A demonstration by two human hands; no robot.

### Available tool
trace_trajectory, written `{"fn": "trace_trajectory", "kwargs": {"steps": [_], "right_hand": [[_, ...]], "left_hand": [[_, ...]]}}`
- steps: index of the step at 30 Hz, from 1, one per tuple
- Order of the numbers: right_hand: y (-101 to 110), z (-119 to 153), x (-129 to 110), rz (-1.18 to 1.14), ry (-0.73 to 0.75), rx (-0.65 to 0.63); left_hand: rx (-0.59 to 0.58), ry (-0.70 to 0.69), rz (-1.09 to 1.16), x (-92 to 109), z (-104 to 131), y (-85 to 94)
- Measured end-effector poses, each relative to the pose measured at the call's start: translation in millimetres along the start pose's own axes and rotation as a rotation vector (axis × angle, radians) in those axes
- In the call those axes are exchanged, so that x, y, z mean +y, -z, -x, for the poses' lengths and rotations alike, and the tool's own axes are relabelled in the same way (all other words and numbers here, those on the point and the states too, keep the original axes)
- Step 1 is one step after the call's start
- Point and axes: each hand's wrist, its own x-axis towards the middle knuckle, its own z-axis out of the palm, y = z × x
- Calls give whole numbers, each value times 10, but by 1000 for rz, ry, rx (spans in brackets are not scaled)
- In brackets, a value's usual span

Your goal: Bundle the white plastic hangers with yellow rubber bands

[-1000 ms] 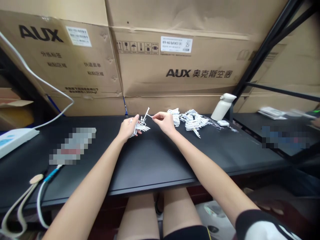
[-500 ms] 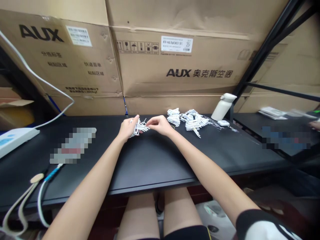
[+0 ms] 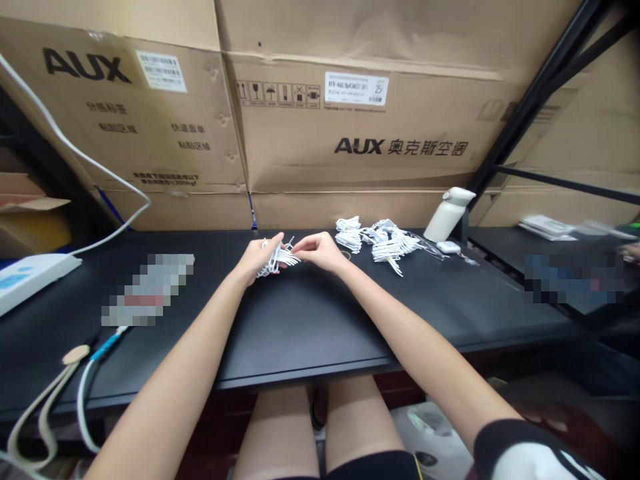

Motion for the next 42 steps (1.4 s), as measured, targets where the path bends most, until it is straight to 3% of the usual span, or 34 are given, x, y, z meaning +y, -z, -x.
{"fn": "trace_trajectory", "kwargs": {"steps": [8,16,20,23,28,31,35,42], "right_hand": [[-3,0,-36,-72,-94,-27],[-18,-5,-13,-42,-84,-27],[-41,-14,39,60,-56,152],[-70,25,94,310,60,263],[-127,118,143,817,352,-37],[-133,116,144,910,385,-56],[-91,71,159,892,351,55],[12,14,229,816,107,145]], "left_hand": [[-30,15,5,32,34,4],[-26,25,5,0,-4,-6],[-22,15,81,20,-10,-12],[35,21,181,80,4,-18],[111,117,460,156,-3,42],[112,187,622,157,-30,109],[93,229,721,142,-55,162],[134,227,628,134,-55,126]]}}
